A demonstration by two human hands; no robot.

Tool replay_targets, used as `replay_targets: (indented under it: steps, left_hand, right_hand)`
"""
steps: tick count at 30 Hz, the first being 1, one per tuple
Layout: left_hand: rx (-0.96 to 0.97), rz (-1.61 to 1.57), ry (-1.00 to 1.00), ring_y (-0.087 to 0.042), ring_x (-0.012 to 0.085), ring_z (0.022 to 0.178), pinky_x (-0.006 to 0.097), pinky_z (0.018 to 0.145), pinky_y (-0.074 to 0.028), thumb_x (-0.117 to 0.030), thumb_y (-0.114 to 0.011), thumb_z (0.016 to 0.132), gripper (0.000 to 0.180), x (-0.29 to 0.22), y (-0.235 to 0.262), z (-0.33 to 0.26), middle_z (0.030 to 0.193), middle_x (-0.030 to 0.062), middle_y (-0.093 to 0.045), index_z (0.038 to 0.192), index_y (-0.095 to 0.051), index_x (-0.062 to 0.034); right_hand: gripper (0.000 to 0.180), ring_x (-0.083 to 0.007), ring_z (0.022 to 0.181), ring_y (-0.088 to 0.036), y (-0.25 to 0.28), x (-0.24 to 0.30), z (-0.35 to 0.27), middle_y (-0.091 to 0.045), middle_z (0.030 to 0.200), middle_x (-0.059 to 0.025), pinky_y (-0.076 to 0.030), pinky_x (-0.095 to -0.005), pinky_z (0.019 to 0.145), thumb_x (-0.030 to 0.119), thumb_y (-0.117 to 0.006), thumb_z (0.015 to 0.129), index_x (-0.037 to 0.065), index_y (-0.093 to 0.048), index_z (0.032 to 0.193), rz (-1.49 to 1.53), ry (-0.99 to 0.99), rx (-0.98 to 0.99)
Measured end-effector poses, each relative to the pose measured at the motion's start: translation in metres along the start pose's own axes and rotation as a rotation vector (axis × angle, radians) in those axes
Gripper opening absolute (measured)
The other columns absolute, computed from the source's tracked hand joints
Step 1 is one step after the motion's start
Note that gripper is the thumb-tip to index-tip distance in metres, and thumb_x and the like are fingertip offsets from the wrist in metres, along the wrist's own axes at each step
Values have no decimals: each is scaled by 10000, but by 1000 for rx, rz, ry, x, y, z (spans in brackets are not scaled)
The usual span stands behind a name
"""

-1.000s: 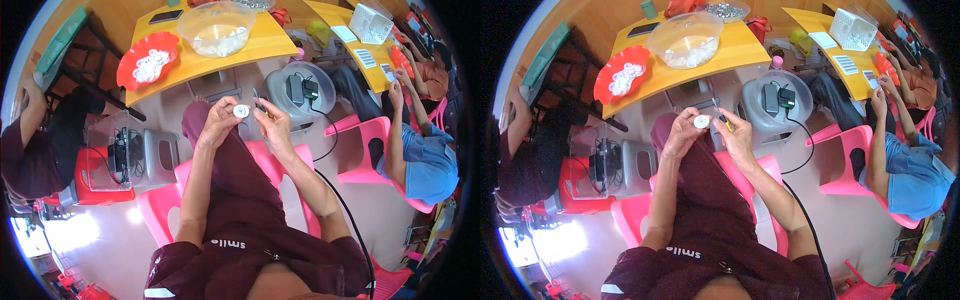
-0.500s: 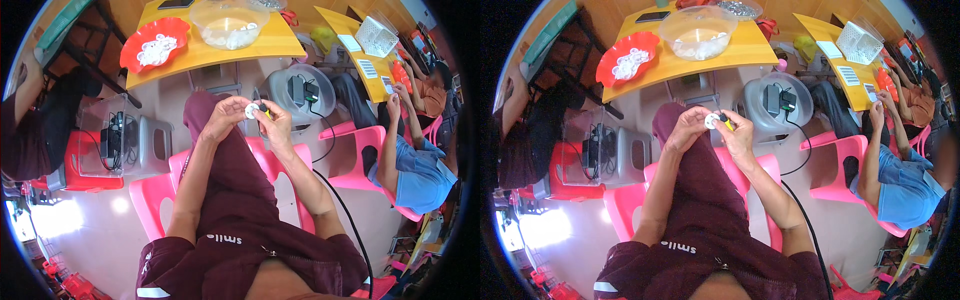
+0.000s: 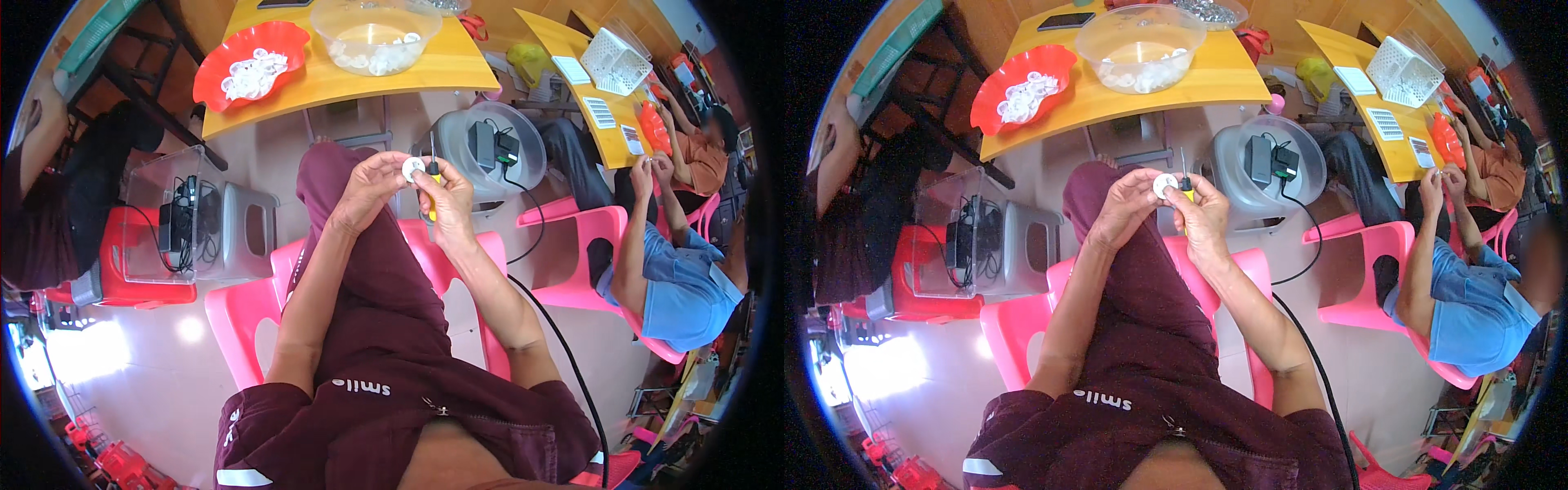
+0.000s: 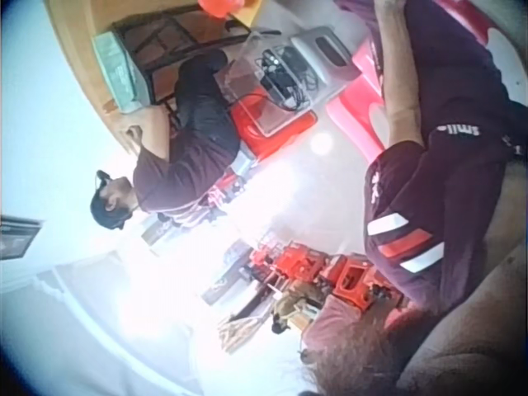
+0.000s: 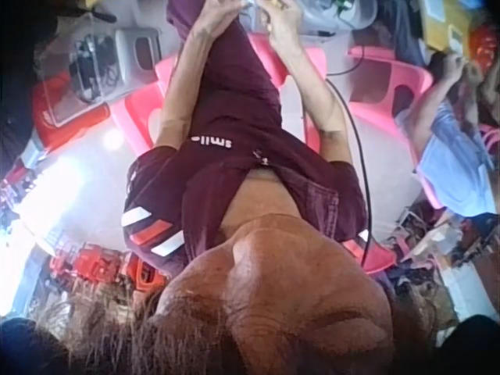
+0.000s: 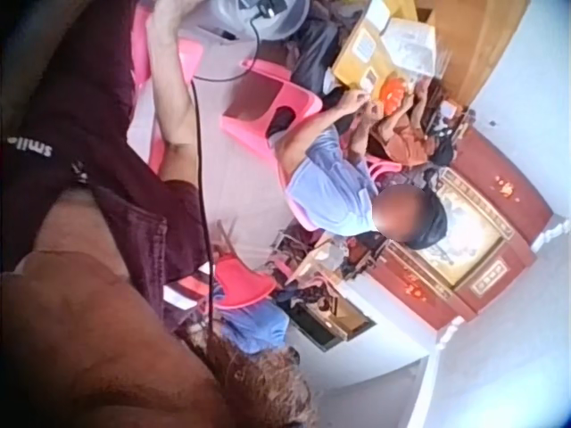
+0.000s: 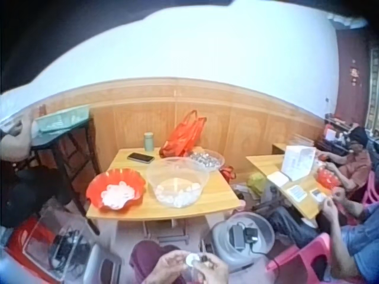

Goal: Assembling small electronic components by hand and using a precision tool.

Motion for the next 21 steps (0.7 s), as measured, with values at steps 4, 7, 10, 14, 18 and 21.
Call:
replay_targets:
  steps: [4, 7, 10, 14, 18, 21]
  left_hand:
    - [-12, -14, 11, -571, 171, 1025, 341, 913, -456, -63, -605, 855, 281, 0, 1, -1, 1094, 83, -609, 1130, -552, -37]
    - [-40, -13, 42, -574, 166, 1015, 343, 916, -457, -81, -589, 868, 266, -5, -6, -1, 1073, 75, -612, 1127, -551, -32]
    - [-80, -3, 33, -580, 166, 994, 332, 900, -460, -111, -562, 885, 246, -4, -1, -2, 1050, 70, -615, 1114, -555, -21]
    - [-89, -134, 6, -588, 157, 952, 312, 849, -470, -117, -546, 891, 216, -6, 6, 1, 1024, 70, -632, 1077, -589, -15]
    - [-144, -148, -21, -589, 152, 907, 291, 794, -466, -162, -526, 904, 240, -6, 8, 1, 1027, 87, -633, 1082, -590, -15]
    - [-183, -149, -42, -587, 151, 900, 283, 779, -462, -171, -524, 908, 246, -8, 4, 1, 1032, 98, -633, 1084, -588, -11]
  right_hand:
    - [190, -21, 421, -427, -2, 1, -1, -591, 668, -5, -299, -157, 382, 34, -683, 783, 22, -621, 963, -25, 26, -10]
    - [216, -9, 422, -407, -1, 0, -1, -569, 652, 19, -284, -162, 380, 32, -685, 782, 20, -622, 988, -98, 60, -24]
    - [313, -40, 511, -453, -5, 2, -3, -574, 718, 6, -345, -181, 449, 4, -681, 768, 3, -620, 1075, -144, 100, -30]
    - [342, -121, 640, -502, -4, 5, -6, -534, 716, -31, -395, -254, 568, 13, -640, 782, 33, -622, 1124, -527, 382, 30]
    - [288, -162, 627, -516, -5, 11, -10, -493, 674, -83, -401, -290, 576, 26, -604, 787, 70, -666, 1065, -776, 552, 59]
    - [300, -103, 588, -448, -5, 8, -10, -468, 661, -27, -348, -265, 517, -8, -601, 792, 78, -672, 1071, -779, 594, 85]
Point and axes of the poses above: each hand's wrist, its own z-axis towards the middle knuckle, its own y-axis out of the back of the hand, x = y × z, the point moved 1 cm from there along z, towards the middle knuckle
